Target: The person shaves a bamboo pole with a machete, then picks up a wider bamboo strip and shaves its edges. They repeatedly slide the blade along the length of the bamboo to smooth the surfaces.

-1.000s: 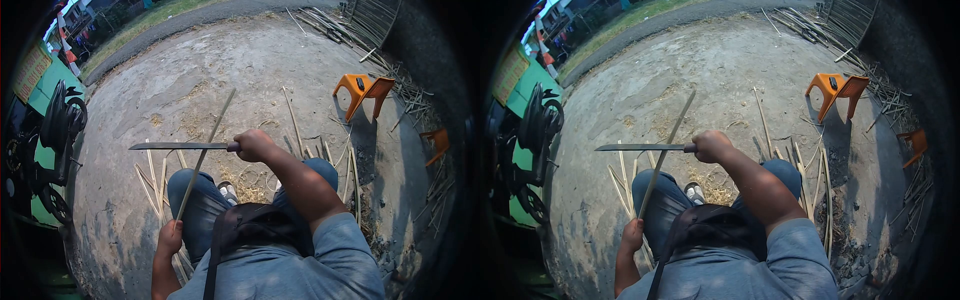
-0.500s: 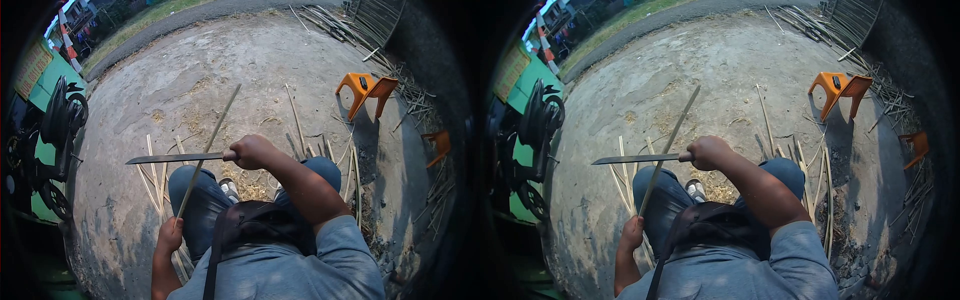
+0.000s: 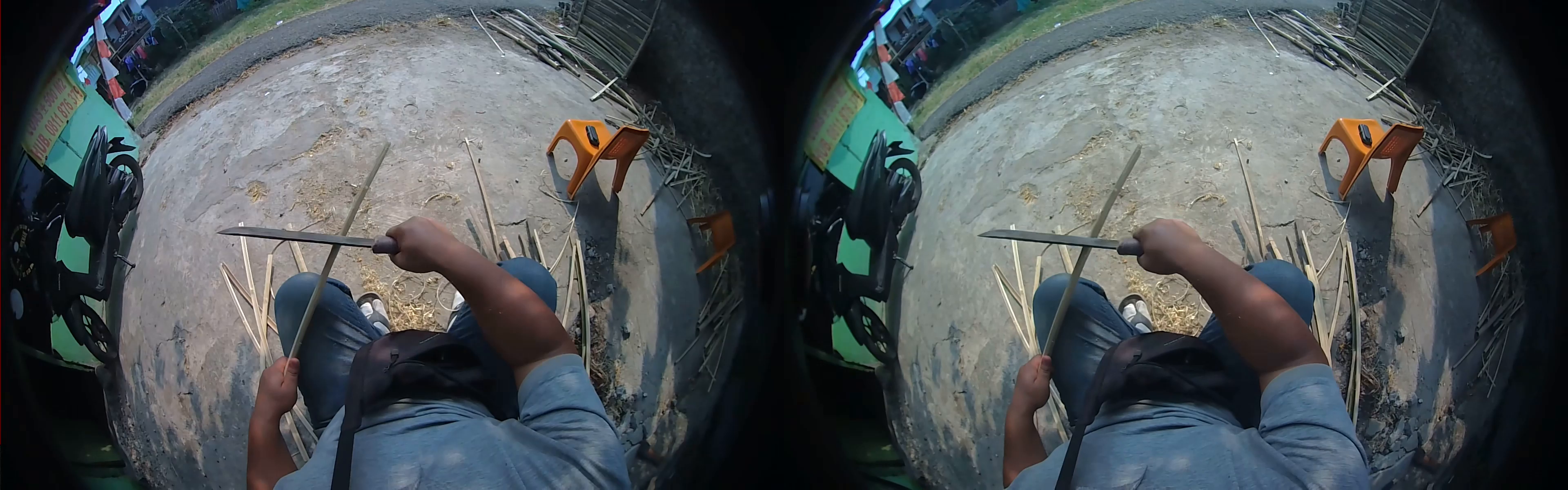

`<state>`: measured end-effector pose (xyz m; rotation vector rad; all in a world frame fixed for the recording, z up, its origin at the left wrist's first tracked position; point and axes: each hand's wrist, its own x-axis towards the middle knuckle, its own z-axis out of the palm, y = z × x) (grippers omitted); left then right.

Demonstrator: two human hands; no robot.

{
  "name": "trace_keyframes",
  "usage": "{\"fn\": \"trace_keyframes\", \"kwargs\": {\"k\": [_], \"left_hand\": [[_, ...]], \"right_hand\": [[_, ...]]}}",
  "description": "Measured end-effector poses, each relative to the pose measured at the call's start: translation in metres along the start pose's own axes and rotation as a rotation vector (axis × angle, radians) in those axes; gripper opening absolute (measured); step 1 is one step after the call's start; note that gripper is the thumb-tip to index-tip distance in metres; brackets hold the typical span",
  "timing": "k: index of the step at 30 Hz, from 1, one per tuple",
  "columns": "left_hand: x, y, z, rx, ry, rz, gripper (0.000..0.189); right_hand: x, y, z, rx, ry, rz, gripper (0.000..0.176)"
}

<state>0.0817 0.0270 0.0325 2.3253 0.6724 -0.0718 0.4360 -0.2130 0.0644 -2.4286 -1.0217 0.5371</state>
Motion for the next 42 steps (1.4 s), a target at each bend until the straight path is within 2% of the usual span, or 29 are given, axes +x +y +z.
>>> {"fn": "trace_keyframes", "kwargs": {"k": [1, 3, 6, 7, 10, 16, 22, 25, 28, 34, 37, 42], "left_hand": [[0.000, 0.003, 0.000, 0.018, 0.004, 0.009, 0.066], [-0.001, 0.006, -0.001, 0.055, 0.019, 0.017, 0.065], [-0.001, 0.009, 0.002, 0.044, 0.025, 0.004, 0.065], [-0.003, 0.008, 0.004, 0.043, 0.029, 0.006, 0.065], [-0.002, 0.012, 0.004, 0.049, 0.061, 0.024, 0.065], [0.000, 0.002, 0.003, 0.021, 0.037, 0.017, 0.066], [0.000, 0.010, 0.006, 0.075, 0.052, 0.015, 0.067], [0.001, 0.008, 0.008, 0.067, 0.065, 0.046, 0.067], [-0.002, 0.015, 0.008, 0.113, 0.096, 0.044, 0.067], [-0.003, 0.008, 0.004, 0.057, 0.050, 0.004, 0.065], [-0.003, 0.012, 0.004, 0.099, 0.045, 0.004, 0.065], [0.000, 0.013, 0.005, 0.099, 0.044, 0.035, 0.065]], "right_hand": [[-0.001, -0.006, 0.002, -0.114, -0.039, -0.067, 0.023], [0.002, -0.012, 0.019, -0.171, 0.035, -0.163, 0.018], [0.004, -0.013, 0.017, -0.170, 0.039, -0.149, 0.016], [0.005, -0.010, 0.011, -0.149, 0.037, -0.126, 0.020], [0.021, 0.005, 0.015, -0.054, 0.096, -0.023, 0.016], [0.015, 0.009, 0.025, -0.038, 0.167, -0.094, 0.016], [0.005, 0.000, 0.023, -0.153, 0.224, -0.198, 0.014], [0.005, -0.009, 0.018, -0.160, 0.167, -0.136, 0.016], [0.023, 0.009, 0.025, -0.099, 0.192, -0.045, 0.016], [0.023, 0.011, 0.036, -0.087, 0.324, -0.166, 0.014], [0.011, 0.001, 0.026, -0.124, 0.234, -0.151, 0.017], [0.004, -0.008, 0.033, -0.199, 0.224, -0.279, 0.017]]}}
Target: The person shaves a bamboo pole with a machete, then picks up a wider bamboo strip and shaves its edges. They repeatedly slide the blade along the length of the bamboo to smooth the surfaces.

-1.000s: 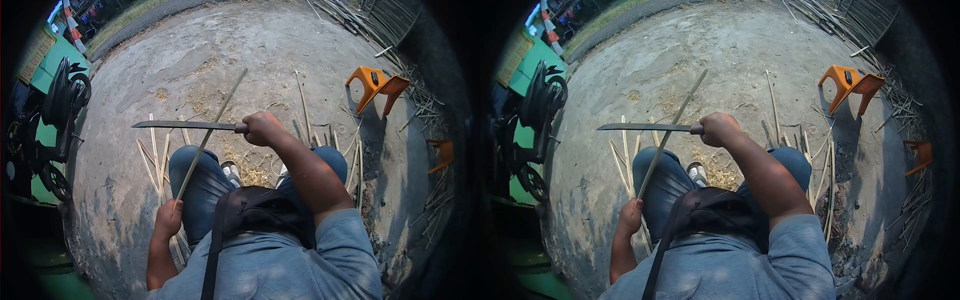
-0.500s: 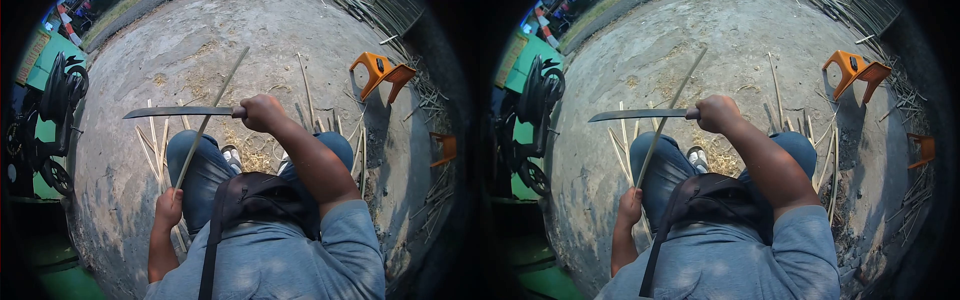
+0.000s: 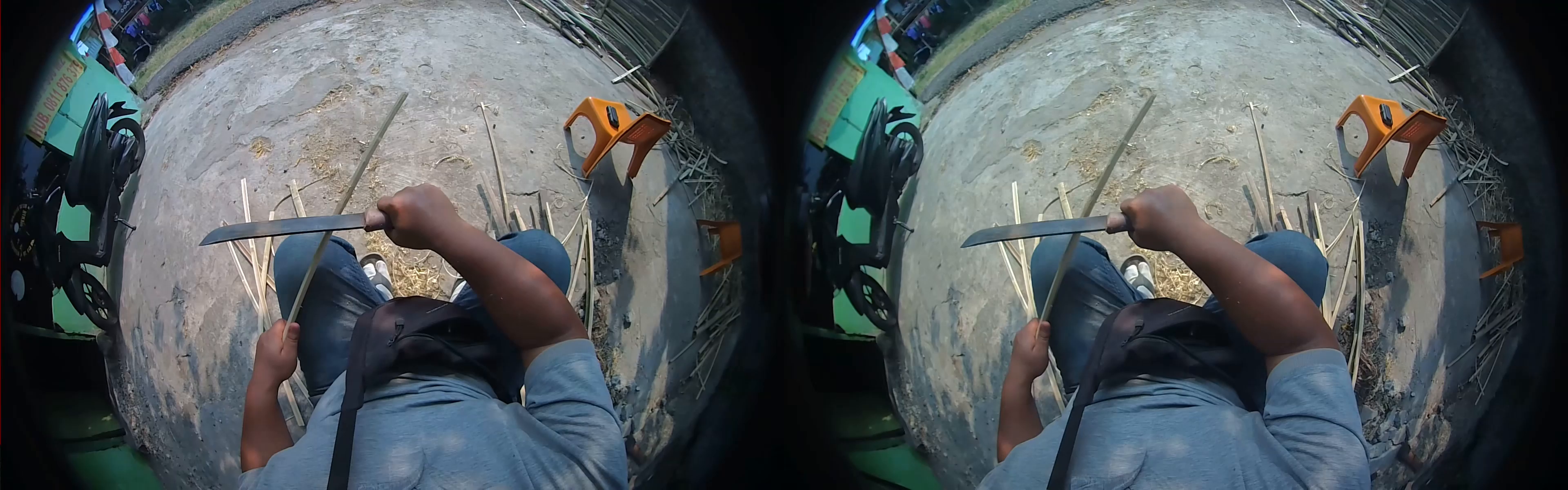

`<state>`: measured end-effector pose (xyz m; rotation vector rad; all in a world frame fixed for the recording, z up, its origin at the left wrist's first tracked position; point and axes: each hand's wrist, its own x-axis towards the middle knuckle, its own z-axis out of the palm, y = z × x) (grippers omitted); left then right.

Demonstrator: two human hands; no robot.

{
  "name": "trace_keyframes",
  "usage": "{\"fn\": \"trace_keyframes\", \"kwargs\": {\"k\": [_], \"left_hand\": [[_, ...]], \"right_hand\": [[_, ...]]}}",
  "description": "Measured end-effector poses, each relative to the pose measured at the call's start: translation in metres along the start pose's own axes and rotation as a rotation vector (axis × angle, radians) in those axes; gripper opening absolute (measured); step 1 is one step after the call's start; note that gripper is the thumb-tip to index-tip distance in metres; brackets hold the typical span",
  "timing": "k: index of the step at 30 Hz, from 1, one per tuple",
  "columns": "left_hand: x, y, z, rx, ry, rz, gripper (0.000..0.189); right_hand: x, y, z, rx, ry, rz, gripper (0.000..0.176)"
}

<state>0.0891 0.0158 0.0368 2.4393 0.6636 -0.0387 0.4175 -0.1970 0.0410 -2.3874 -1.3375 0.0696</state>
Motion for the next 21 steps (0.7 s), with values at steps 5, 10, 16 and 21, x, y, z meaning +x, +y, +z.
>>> {"fn": "trace_keyframes", "kwargs": {"k": [5, 10, 16, 21], "left_hand": [[-0.004, 0.002, -0.002, -0.016, 0.004, -0.013, 0.067], [-0.003, -0.005, -0.003, -0.023, -0.004, -0.006, 0.067], [0.000, -0.002, -0.001, -0.036, -0.016, -0.011, 0.066], [-0.001, -0.004, 0.003, -0.019, 0.010, -0.012, 0.065]], "right_hand": [[0.016, 0.036, 0.005, 0.013, 0.051, 0.148, 0.014], [0.014, 0.042, -0.003, 0.095, 0.108, 0.227, 0.011], [0.002, 0.013, 0.007, 0.039, 0.086, -0.002, 0.014], [0.013, 0.004, -0.009, -0.083, 0.015, 0.068, 0.014]]}}
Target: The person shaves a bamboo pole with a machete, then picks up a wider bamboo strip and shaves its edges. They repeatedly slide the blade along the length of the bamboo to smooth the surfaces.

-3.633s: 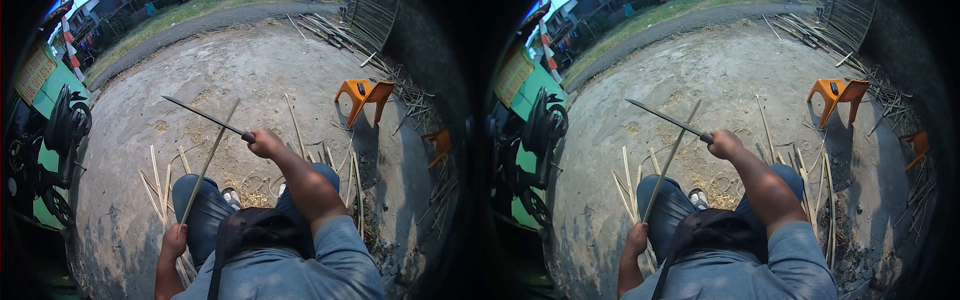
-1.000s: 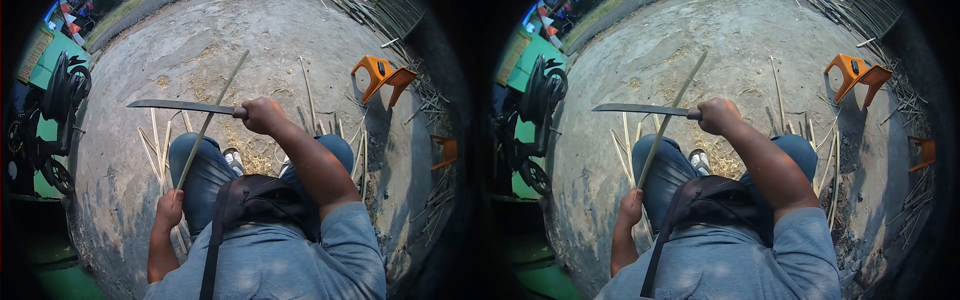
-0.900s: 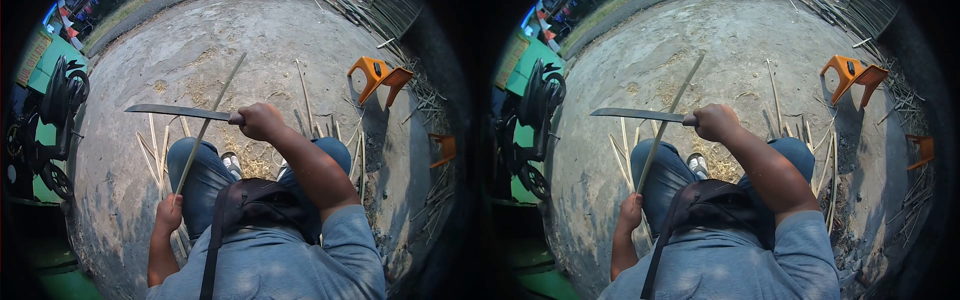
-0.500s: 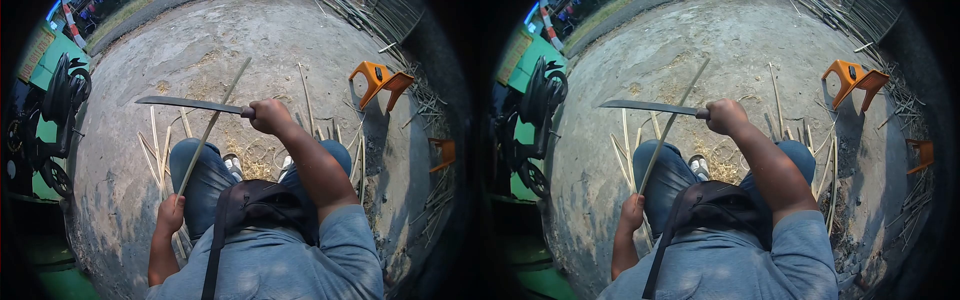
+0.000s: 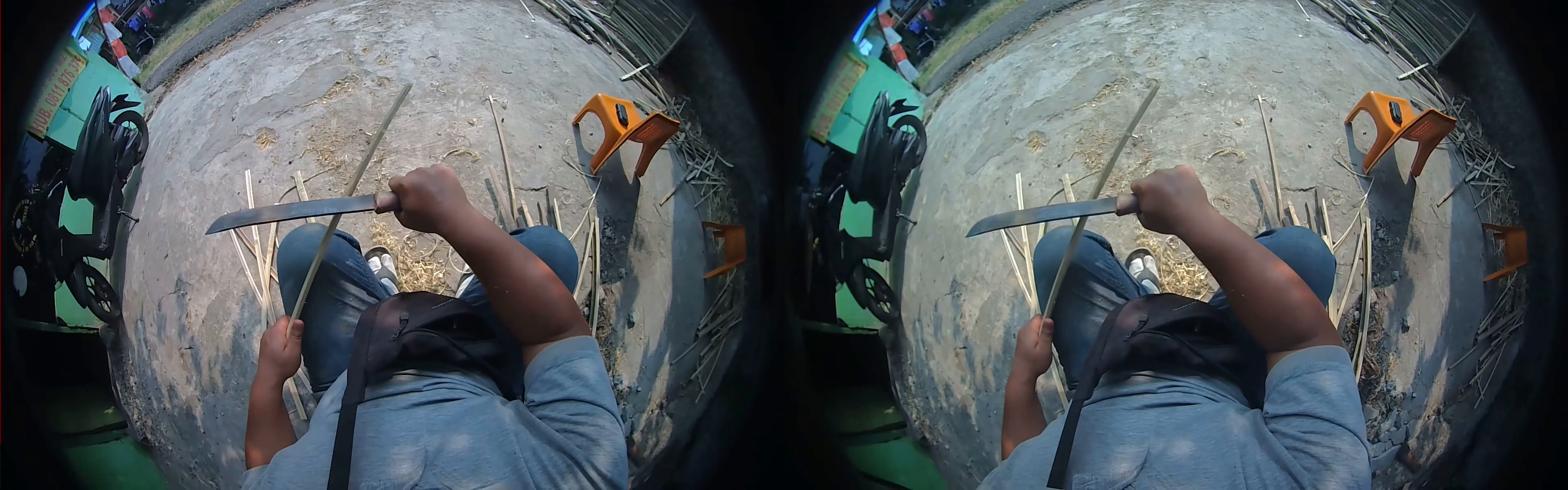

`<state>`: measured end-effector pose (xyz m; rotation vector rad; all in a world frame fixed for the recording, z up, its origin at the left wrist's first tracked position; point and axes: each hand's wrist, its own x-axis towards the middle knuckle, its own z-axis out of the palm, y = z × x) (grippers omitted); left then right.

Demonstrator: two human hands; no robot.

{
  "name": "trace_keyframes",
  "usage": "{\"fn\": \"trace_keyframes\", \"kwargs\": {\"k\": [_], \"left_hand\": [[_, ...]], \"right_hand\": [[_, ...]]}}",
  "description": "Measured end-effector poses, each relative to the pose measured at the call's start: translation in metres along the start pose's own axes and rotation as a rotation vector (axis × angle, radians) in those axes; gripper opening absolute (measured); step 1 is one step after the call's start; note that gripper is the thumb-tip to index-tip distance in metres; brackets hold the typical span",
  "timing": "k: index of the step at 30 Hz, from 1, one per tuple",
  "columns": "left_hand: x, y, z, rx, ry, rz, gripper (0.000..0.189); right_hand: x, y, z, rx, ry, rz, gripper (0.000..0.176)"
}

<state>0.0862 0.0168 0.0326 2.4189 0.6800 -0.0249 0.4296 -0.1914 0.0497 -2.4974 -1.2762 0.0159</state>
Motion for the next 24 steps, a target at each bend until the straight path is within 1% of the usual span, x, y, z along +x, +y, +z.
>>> {"fn": "trace_keyframes", "kwargs": {"k": [2, 4, 7, 10, 15, 16, 18, 19, 22, 24], "left_hand": [[-0.003, 0.002, 0.000, 0.020, 0.020, 0.004, 0.065], [-0.004, 0.008, -0.001, 0.042, 0.053, 0.027, 0.065], [-0.003, 0.005, -0.005, 0.053, 0.026, 0.017, 0.065], [-0.002, 0.007, -0.006, 0.001, -0.019, -0.013, 0.065], [0.000, 0.003, 0.001, 0.006, 0.022, 0.037, 0.065], [0.000, 0.002, 0.001, 0.011, 0.033, 0.052, 0.065], [-0.001, 0.003, -0.002, 0.003, -0.002, 0.010, 0.065], [-0.001, 0.004, -0.004, -0.003, -0.017, -0.005, 0.065], [0.000, -0.002, -0.006, 0.026, -0.026, -0.009, 0.066], [0.001, -0.008, -0.008, 0.000, -0.035, 0.007, 0.066]], "right_hand": [[0.009, 0.015, 0.001, 0.052, -0.006, 0.156, 0.016], [0.015, 0.029, -0.003, 0.106, -0.066, 0.326, 0.018], [0.009, 0.033, -0.006, 0.074, -0.070, 0.270, 0.018], [-0.001, 0.023, -0.012, 0.131, -0.028, 0.188, 0.018], [-0.006, 0.012, -0.014, 0.054, -0.061, 0.064, 0.016], [-0.003, 0.016, -0.013, 0.038, -0.048, 0.105, 0.016], [0.004, 0.029, -0.007, 0.008, -0.034, 0.184, 0.017], [0.011, 0.037, -0.003, 0.094, -0.036, 0.308, 0.017], [0.016, 0.051, 0.002, 0.164, 0.027, 0.405, 0.018], [0.013, 0.054, 0.003, 0.175, 0.058, 0.349, 0.018]]}}
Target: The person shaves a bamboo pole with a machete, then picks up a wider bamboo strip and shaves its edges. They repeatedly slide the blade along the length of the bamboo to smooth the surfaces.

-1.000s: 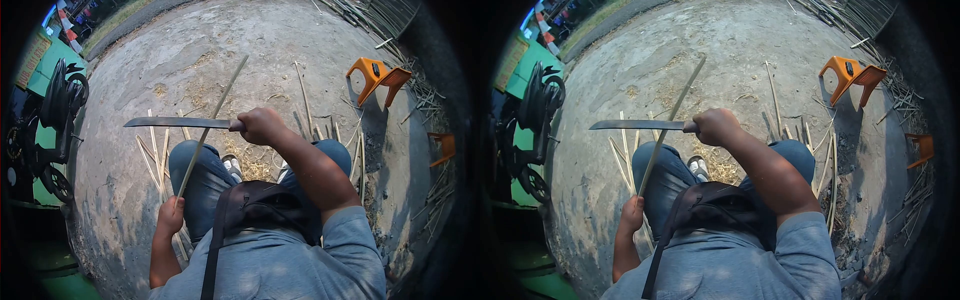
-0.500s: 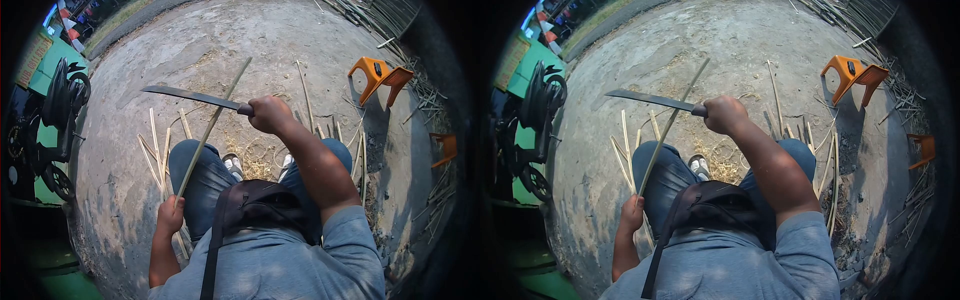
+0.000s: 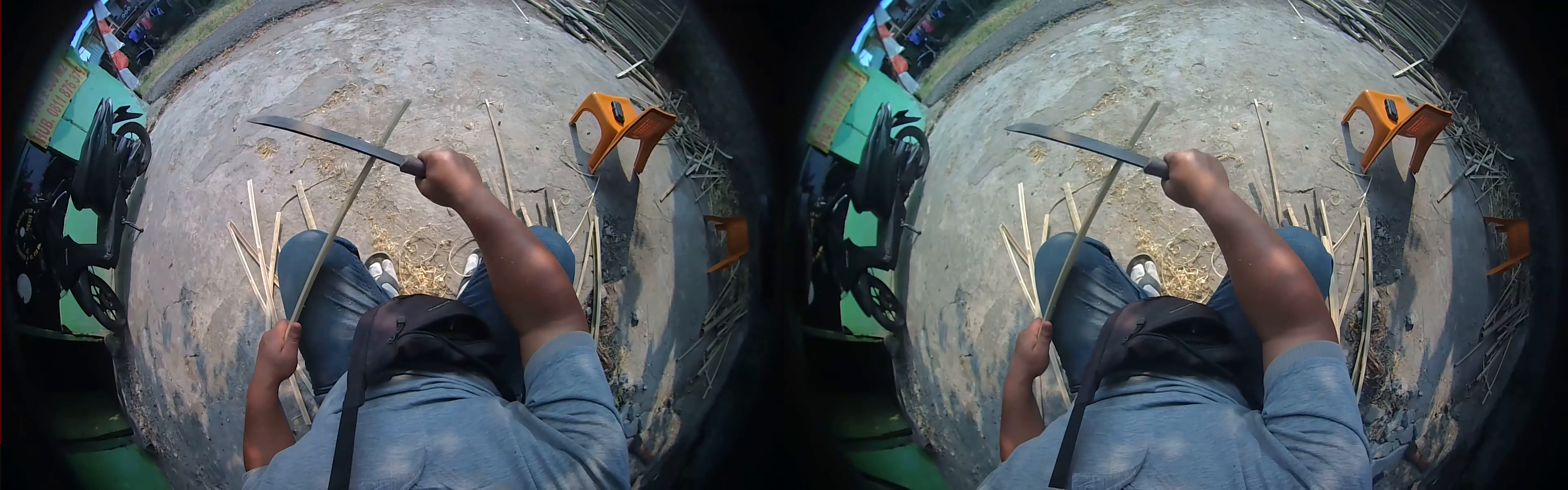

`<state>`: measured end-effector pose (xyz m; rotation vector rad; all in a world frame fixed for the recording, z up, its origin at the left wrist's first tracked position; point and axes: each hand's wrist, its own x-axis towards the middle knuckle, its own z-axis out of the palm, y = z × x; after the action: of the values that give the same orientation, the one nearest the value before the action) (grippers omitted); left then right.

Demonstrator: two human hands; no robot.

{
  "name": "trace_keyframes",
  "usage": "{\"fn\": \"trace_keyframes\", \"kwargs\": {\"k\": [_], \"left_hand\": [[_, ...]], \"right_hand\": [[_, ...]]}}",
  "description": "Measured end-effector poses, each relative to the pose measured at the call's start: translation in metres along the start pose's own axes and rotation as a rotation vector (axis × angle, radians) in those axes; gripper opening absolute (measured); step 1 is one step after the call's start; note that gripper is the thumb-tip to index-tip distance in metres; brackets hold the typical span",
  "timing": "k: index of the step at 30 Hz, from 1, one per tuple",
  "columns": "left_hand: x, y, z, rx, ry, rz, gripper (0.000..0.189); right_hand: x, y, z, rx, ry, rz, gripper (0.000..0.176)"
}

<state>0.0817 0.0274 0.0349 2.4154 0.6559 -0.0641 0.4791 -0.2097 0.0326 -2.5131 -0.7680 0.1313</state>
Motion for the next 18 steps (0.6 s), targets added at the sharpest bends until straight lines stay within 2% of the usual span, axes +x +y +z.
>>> {"fn": "trace_keyframes", "kwargs": {"k": [3, 7, 10, 11, 12, 14, 18], "left_hand": [[0.004, -0.007, 0.005, -0.057, -0.015, -0.003, 0.067], [0.004, -0.004, 0.008, -0.082, 0.001, 0.005, 0.068], [0.002, -0.002, 0.007, -0.026, 0.023, 0.027, 0.068], [0.000, 0.000, 0.007, -0.024, 0.025, 0.018, 0.068], [-0.001, 0.002, 0.007, -0.022, 0.026, 0.010, 0.068], [0.001, 0.004, 0.006, -0.019, 0.037, 0.017, 0.068], [0.000, 0.001, 0.002, -0.031, 0.014, 0.012, 0.068]], "right_hand": [[-0.009, -0.006, 0.002, 0.028, 0.013, -0.066, 0.014], [-0.023, -0.019, 0.007, -0.025, 0.016, -0.338, 0.009], [-0.022, -0.022, -0.001, -0.075, 0.035, -0.372, 0.009], [-0.016, -0.015, 0.002, -0.093, 0.045, -0.332, 0.009], [-0.011, -0.015, -0.004, -0.160, -0.049, -0.207, 0.013], [0.003, -0.002, 0.001, 0.003, 0.023, 0.026, 0.016], [0.007, 0.012, -0.003, -0.004, 0.051, 0.039, 0.018]]}}
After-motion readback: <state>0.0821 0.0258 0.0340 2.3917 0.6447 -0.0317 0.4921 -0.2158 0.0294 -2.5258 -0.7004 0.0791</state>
